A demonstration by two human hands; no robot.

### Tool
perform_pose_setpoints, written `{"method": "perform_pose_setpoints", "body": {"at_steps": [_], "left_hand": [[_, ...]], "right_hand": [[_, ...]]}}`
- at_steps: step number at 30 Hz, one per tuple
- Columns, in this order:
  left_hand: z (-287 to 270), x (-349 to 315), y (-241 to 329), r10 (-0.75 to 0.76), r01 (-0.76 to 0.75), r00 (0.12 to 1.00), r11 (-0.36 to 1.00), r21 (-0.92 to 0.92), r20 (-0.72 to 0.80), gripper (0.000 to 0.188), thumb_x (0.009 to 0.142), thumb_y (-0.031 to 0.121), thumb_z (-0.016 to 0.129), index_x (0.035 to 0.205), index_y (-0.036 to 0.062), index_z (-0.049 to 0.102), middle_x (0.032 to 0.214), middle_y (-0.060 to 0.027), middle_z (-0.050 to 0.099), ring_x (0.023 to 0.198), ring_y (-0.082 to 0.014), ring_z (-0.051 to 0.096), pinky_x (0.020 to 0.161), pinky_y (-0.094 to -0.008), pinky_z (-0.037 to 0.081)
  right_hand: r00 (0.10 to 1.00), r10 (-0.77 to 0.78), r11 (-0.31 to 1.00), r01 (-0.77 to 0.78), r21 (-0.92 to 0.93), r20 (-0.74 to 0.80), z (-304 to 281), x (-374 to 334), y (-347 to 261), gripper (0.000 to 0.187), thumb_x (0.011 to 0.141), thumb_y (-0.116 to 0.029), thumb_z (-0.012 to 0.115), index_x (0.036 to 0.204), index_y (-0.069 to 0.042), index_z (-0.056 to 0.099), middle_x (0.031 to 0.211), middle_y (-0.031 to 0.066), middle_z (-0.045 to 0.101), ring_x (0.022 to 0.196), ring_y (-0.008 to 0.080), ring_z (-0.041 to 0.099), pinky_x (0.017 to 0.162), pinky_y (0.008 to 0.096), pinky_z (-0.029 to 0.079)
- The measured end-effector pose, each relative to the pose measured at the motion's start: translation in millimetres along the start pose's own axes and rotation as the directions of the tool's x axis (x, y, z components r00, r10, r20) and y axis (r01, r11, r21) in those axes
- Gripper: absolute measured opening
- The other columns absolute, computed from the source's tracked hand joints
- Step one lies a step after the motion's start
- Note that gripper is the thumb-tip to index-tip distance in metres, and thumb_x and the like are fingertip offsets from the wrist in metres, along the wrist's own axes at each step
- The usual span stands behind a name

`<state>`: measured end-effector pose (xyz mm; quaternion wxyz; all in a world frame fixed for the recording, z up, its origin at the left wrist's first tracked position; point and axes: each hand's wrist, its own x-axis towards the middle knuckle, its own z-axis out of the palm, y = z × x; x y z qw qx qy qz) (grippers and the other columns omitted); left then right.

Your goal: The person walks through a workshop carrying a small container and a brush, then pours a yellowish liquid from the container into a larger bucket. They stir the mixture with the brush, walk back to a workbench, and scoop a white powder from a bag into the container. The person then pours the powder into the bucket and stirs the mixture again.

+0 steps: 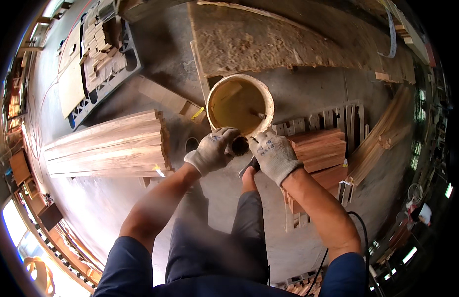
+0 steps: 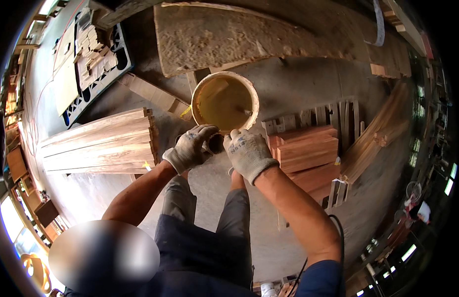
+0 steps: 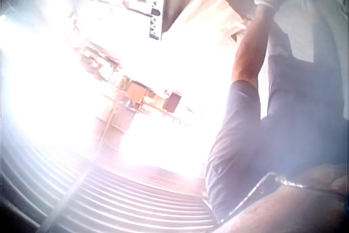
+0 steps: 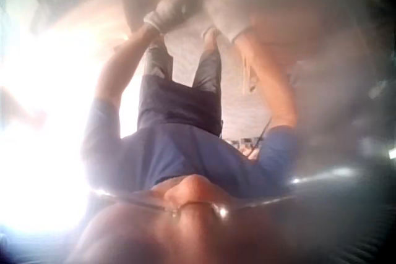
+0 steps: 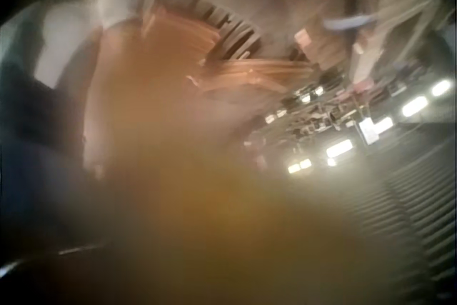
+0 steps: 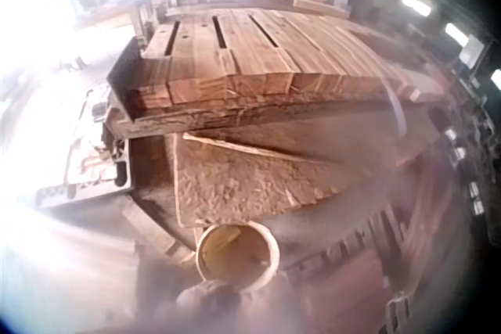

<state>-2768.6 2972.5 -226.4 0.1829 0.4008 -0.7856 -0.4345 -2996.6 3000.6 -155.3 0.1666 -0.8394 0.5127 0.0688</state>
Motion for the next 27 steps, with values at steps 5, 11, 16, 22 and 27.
{"method": "perform_pose_setpoints", "body": {"at_steps": [5,11,16,22,27], "left_hand": [[2.5,-2.9,-7.5,0.014,-0.011,0.998,0.999,0.041,-0.053,0.060,0.079,0.004,0.078,0.137,0.0047,0.062,0.138,-0.0173,0.068,0.130,-0.0390,0.063,0.111,-0.0459,0.053],[8.8,-15.2,-17.0,-0.030,0.037,0.995,0.997,0.065,-0.093,0.059,0.080,0.002,0.075,0.137,0.0041,0.062,0.140,-0.0181,0.066,0.135,-0.0391,0.059,0.115,-0.0465,0.050],[3.9,-17.0,-25.2,-0.116,0.113,0.986,0.993,-0.028,-0.116,0.064,0.077,0.001,0.077,0.138,0.0055,0.061,0.139,-0.0188,0.066,0.133,-0.0410,0.061,0.113,-0.0483,0.051],[2.9,-16.2,-38.0,-0.058,0.067,0.995,0.992,0.107,-0.084,0.065,0.076,0.001,0.078,0.138,0.0063,0.061,0.141,-0.0195,0.065,0.134,-0.0423,0.060,0.114,-0.0496,0.050],[-4.7,-4.7,-35.9,-0.133,0.137,0.990,0.980,0.144,-0.039,0.059,0.078,0.002,0.076,0.135,0.0068,0.064,0.141,-0.0180,0.065,0.135,-0.0409,0.060,0.115,-0.0479,0.050]], "right_hand": [[0.875,0.202,0.970,-0.241,0.035,0.441,-1.9,22.1,-31.9,0.025,0.090,-0.019,0.068,0.112,-0.008,0.073,0.107,0.0164,0.076,0.098,0.0341,0.075,0.083,0.0478,0.062],[0.653,0.217,-0.065,-0.732,0.678,0.725,17.4,19.8,-20.0,0.022,0.100,-0.018,0.069,0.101,0.002,0.079,0.083,0.0168,0.075,0.063,0.0230,0.070,0.053,0.0390,0.052],[0.559,0.214,-0.484,-0.652,0.584,0.801,18.2,12.9,-22.1,0.022,0.104,-0.020,0.068,0.093,-0.001,0.075,0.070,0.0096,0.067,0.045,0.0128,0.050,0.040,0.0299,0.033],[0.570,0.347,-0.226,-0.720,0.656,0.745,-25.6,38.5,-18.9,0.024,0.104,-0.020,0.066,0.089,-0.002,0.071,0.070,0.0081,0.067,0.043,0.0123,0.046,0.039,0.0302,0.032],[0.896,0.339,0.760,-0.441,0.478,0.287,-19.2,52.7,-38.4,0.023,0.102,-0.022,0.061,0.095,-0.003,0.073,0.086,0.0235,0.074,0.079,0.0411,0.073,0.073,0.0517,0.057]]}}
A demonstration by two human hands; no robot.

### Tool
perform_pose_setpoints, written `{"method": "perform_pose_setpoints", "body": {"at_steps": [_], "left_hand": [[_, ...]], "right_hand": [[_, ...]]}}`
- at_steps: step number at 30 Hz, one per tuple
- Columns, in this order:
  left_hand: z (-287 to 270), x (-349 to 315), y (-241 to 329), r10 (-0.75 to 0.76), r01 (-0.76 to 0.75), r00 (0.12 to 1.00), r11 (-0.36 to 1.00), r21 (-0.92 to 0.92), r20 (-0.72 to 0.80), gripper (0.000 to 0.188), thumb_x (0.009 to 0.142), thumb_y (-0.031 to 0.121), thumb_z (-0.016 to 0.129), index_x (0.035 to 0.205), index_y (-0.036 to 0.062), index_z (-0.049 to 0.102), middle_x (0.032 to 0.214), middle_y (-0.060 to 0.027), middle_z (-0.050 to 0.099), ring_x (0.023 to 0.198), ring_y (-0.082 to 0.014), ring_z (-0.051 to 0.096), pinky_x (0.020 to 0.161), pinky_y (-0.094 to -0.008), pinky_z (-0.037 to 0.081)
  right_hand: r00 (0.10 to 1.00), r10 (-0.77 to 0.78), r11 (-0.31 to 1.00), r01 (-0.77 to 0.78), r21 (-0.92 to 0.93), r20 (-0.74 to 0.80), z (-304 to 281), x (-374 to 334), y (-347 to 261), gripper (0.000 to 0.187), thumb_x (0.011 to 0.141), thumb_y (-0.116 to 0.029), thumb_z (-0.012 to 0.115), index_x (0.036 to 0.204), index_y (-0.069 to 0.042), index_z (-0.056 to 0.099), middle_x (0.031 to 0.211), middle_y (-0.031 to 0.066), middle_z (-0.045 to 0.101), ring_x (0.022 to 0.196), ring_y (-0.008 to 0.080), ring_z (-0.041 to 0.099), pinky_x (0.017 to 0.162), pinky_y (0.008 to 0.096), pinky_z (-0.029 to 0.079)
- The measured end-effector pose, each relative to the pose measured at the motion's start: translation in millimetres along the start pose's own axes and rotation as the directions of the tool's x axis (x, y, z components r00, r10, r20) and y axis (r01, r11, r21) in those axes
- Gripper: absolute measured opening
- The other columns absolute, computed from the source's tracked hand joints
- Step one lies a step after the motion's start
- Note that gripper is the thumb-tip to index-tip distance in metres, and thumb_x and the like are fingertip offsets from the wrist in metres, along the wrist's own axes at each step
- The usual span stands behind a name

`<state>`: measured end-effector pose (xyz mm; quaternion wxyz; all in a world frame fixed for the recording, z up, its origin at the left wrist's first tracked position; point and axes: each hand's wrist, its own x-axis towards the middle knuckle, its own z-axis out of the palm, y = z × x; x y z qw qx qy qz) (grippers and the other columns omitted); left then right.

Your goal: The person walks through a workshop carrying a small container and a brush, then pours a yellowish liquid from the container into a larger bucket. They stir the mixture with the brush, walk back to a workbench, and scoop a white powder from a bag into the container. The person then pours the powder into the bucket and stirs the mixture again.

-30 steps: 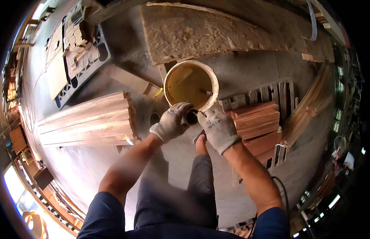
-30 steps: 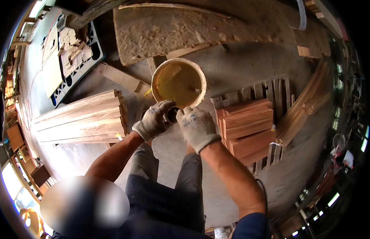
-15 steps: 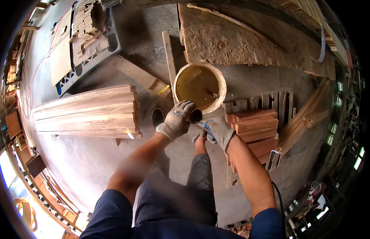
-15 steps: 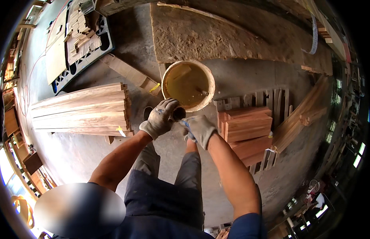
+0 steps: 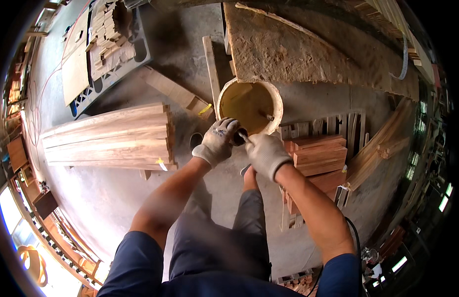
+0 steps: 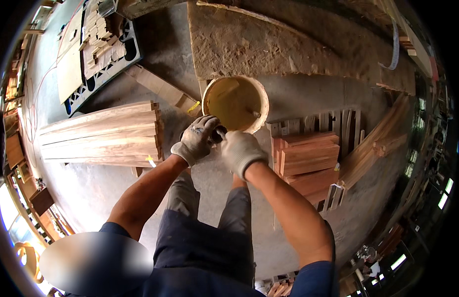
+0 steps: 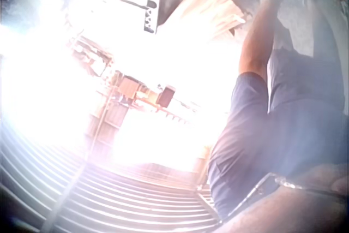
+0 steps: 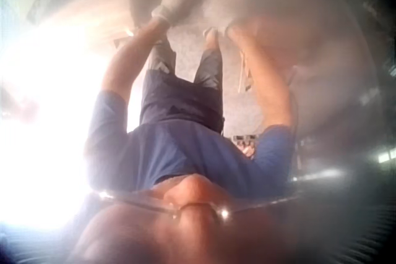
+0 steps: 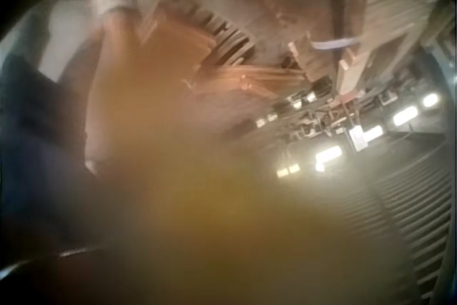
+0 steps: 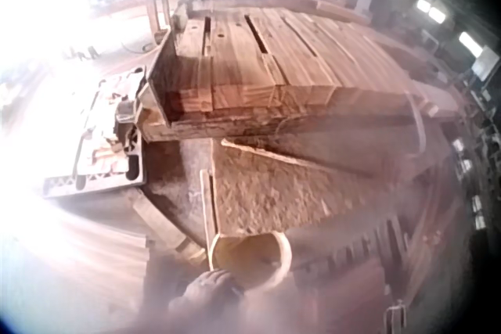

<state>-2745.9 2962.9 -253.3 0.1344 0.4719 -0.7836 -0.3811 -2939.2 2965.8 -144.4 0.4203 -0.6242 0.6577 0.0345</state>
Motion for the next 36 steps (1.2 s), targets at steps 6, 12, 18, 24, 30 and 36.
{"method": "perform_pose_setpoints", "body": {"at_steps": [6,12,18,24,30,36], "left_hand": [[-8.6,5.2,5.6,0.105,-0.101,0.985,0.994,-0.039,0.136,0.058,0.079,0.003,0.077,0.136,0.0060,0.063,0.140,-0.0181,0.066,0.135,-0.0401,0.060,0.114,-0.0470,0.051],[4.6,2.1,9.0,0.076,-0.070,0.992,0.995,-0.069,0.102,0.061,0.078,0.004,0.079,0.137,0.0052,0.063,0.140,-0.0180,0.066,0.136,-0.0388,0.060,0.113,-0.0460,0.051],[3.0,6.3,15.3,0.086,-0.084,0.995,0.995,-0.060,0.043,0.062,0.077,0.002,0.078,0.137,0.0045,0.062,0.140,-0.0182,0.066,0.135,-0.0393,0.060,0.113,-0.0466,0.051],[6.3,7.6,12.8,0.126,-0.127,0.992,0.992,0.016,0.006,0.061,0.078,0.001,0.076,0.137,0.0049,0.062,0.141,-0.0183,0.065,0.136,-0.0405,0.059,0.115,-0.0475,0.050],[3.2,-1.5,6.0,0.062,-0.059,0.997,0.996,-0.064,0.046,0.062,0.079,0.001,0.074,0.139,0.0048,0.061,0.144,-0.0183,0.064,0.140,-0.0404,0.056,0.118,-0.0476,0.047],[-0.1,0.8,10.0,0.087,-0.087,0.996,0.995,-0.042,-0.010,0.063,0.074,-0.002,0.074,0.136,0.0041,0.063,0.141,-0.0190,0.065,0.135,-0.0414,0.060,0.114,-0.0487,0.051]], "right_hand": [[0.973,-0.142,0.903,0.203,-0.378,0.184,24.7,-12.6,12.3,0.024,0.098,-0.022,0.062,0.116,-0.009,0.070,0.096,0.0198,0.076,0.092,0.0388,0.076,0.079,0.0528,0.060],[0.885,-0.465,0.700,0.388,-0.600,0.029,3.3,-10.0,37.5,0.024,0.098,-0.016,0.060,0.119,-0.013,0.072,0.099,0.0108,0.073,0.086,0.0286,0.078,0.065,0.0445,0.061],[0.971,-0.186,0.791,0.239,-0.563,0.151,16.0,5.4,38.7,0.025,0.097,-0.019,0.060,0.117,-0.013,0.074,0.104,0.0161,0.077,0.092,0.0320,0.079,0.075,0.0463,0.064],[0.953,0.096,0.991,-0.065,-0.117,0.288,22.9,14.6,32.5,0.028,0.102,-0.021,0.059,0.109,-0.001,0.077,0.102,0.0274,0.079,0.097,0.0377,0.080,0.079,0.0501,0.062],[0.949,0.235,0.900,-0.295,0.322,0.212,20.2,7.6,32.5,0.027,0.102,-0.029,0.067,0.104,-0.002,0.071,0.090,0.0208,0.078,0.081,0.0332,0.077,0.071,0.0449,0.059],[0.998,-0.003,0.926,0.025,-0.376,0.057,33.1,3.0,32.3,0.033,0.100,-0.037,0.067,0.107,-0.005,0.068,0.098,0.0209,0.079,0.094,0.0374,0.078,0.082,0.0532,0.060]]}}
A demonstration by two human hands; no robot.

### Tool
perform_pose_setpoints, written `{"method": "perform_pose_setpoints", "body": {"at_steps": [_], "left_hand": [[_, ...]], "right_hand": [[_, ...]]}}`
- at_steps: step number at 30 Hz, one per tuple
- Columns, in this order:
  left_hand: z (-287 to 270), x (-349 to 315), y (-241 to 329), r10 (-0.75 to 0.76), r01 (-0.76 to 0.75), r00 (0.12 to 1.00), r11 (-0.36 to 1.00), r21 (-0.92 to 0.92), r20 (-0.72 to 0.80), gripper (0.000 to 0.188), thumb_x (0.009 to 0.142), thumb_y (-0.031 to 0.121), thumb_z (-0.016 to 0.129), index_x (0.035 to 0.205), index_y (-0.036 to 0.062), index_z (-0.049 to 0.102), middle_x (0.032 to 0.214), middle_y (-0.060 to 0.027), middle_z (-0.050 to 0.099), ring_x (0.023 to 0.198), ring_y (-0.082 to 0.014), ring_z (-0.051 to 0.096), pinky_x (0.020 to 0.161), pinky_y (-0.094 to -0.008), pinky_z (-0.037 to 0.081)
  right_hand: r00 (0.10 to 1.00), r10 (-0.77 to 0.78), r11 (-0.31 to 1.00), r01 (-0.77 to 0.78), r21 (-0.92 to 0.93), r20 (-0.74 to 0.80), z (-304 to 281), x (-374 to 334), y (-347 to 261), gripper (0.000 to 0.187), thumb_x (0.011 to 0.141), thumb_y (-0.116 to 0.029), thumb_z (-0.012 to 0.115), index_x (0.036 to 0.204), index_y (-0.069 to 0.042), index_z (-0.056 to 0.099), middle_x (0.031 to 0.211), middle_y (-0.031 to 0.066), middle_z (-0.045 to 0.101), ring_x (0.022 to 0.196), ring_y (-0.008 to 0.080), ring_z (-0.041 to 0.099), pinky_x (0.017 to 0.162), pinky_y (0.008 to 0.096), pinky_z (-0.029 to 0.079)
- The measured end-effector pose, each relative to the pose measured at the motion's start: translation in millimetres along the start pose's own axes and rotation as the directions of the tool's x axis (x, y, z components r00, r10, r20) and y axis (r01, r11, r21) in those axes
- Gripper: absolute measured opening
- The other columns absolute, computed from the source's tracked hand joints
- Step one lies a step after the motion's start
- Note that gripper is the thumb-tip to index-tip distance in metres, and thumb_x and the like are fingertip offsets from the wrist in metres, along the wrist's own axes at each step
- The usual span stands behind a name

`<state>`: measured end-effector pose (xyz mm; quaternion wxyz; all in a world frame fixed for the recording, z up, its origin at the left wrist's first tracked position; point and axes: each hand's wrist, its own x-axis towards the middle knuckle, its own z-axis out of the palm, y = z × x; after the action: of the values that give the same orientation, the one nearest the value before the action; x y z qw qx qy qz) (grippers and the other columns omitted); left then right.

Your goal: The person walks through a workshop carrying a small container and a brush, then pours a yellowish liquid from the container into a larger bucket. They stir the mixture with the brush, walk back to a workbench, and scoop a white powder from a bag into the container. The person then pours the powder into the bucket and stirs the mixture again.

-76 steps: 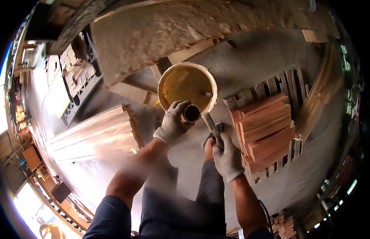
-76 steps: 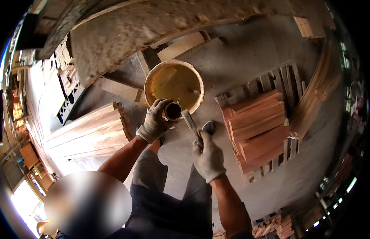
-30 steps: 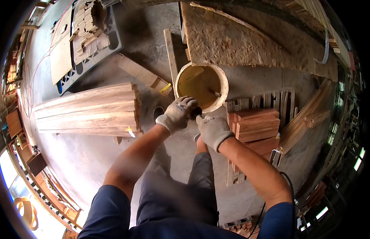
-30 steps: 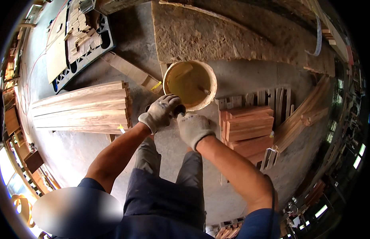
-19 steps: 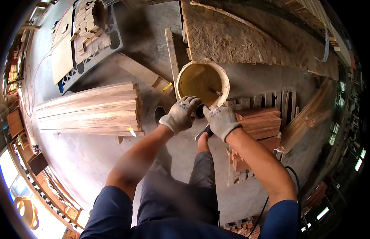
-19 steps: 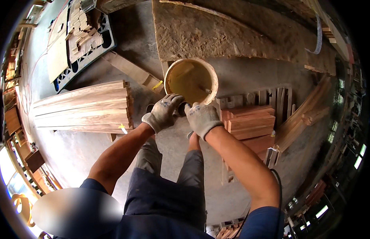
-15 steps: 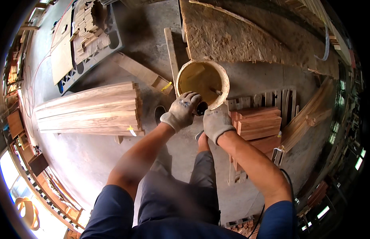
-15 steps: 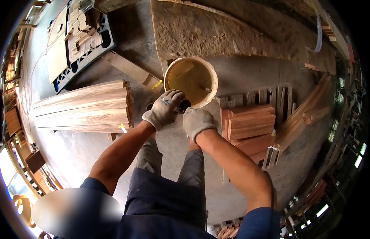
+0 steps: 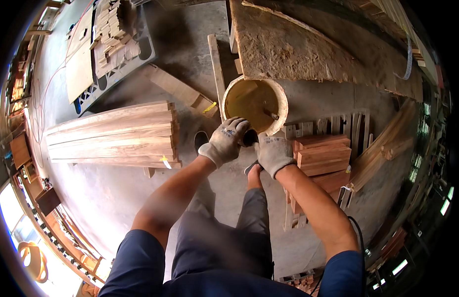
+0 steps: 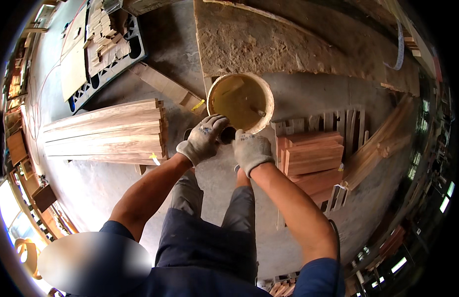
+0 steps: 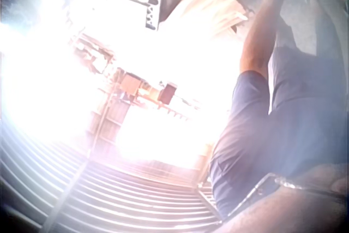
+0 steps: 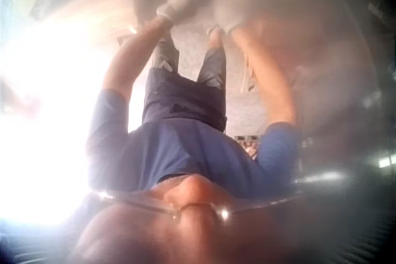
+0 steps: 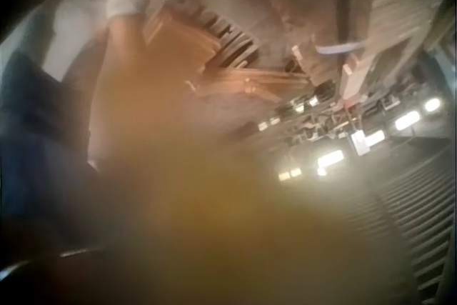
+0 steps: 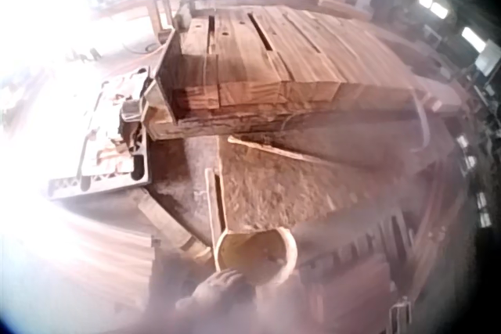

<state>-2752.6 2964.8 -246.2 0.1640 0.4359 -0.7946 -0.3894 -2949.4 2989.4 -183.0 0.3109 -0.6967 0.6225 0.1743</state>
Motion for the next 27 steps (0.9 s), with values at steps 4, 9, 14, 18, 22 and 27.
{"method": "perform_pose_setpoints", "body": {"at_steps": [4,9,14,18,22,27], "left_hand": [[-0.4,5.2,-1.9,0.030,-0.031,1.000,0.997,0.064,0.007,0.062,0.074,-0.001,0.075,0.135,0.0044,0.063,0.141,-0.0190,0.065,0.135,-0.0419,0.060,0.114,-0.0491,0.051],[2.0,5.6,-14.7,0.037,-0.037,0.999,0.996,0.082,0.003,0.061,0.075,0.002,0.077,0.134,0.0054,0.063,0.140,-0.0185,0.066,0.133,-0.0424,0.060,0.111,-0.0498,0.053],[-0.5,0.6,-20.4,0.006,-0.008,0.997,1.000,0.020,0.081,0.063,0.075,0.004,0.080,0.136,0.0067,0.063,0.140,-0.0182,0.066,0.133,-0.0420,0.060,0.112,-0.0493,0.052],[-6.6,12.2,-17.2,0.029,-0.035,0.996,0.997,0.066,0.086,0.061,0.077,0.004,0.079,0.136,0.0069,0.063,0.140,-0.0183,0.066,0.133,-0.0417,0.060,0.112,-0.0489,0.051],[-4.4,16.4,-13.3,0.021,-0.026,0.997,0.997,0.067,0.079,0.059,0.077,0.002,0.077,0.135,0.0064,0.063,0.139,-0.0187,0.066,0.134,-0.0420,0.060,0.113,-0.0489,0.051],[-0.2,22.7,-17.7,0.066,-0.075,0.994,0.993,0.096,0.093,0.060,0.077,0.001,0.075,0.135,0.0062,0.063,0.141,-0.0191,0.065,0.135,-0.0422,0.058,0.113,-0.0492,0.050]], "right_hand": [[0.987,0.066,0.956,-0.105,0.274,0.148,10.5,14.6,10.7,0.031,0.101,-0.034,0.067,0.108,-0.004,0.071,0.097,0.0253,0.078,0.087,0.0389,0.078,0.078,0.0517,0.060],[0.837,-0.038,0.012,-0.545,0.838,0.545,16.0,17.5,24.4,0.029,0.098,-0.032,0.074,0.108,-0.005,0.071,0.094,0.0210,0.076,0.077,0.0325,0.075,0.072,0.0468,0.059],[0.998,0.063,0.877,-0.055,0.477,0.000,5.3,16.9,14.5,0.028,0.102,-0.033,0.069,0.110,-0.006,0.067,0.091,0.0167,0.075,0.077,0.0319,0.075,0.069,0.0488,0.058],[0.990,-0.046,0.999,0.049,0.022,-0.132,9.7,15.8,10.2,0.033,0.104,-0.039,0.063,0.107,-0.008,0.069,0.091,0.0176,0.078,0.094,0.0378,0.077,0.079,0.0530,0.059],[0.994,0.075,0.991,-0.083,0.105,0.078,-2.4,22.5,5.9,0.038,0.104,-0.040,0.060,0.116,-0.005,0.071,0.092,0.0222,0.077,0.095,0.0392,0.077,0.080,0.0550,0.059],[0.972,0.125,0.734,-0.224,0.641,0.197,34.3,30.1,29.3,0.037,0.106,-0.038,0.060,0.120,-0.007,0.072,0.088,0.0157,0.076,0.075,0.0274,0.074,0.061,0.0431,0.055]]}}
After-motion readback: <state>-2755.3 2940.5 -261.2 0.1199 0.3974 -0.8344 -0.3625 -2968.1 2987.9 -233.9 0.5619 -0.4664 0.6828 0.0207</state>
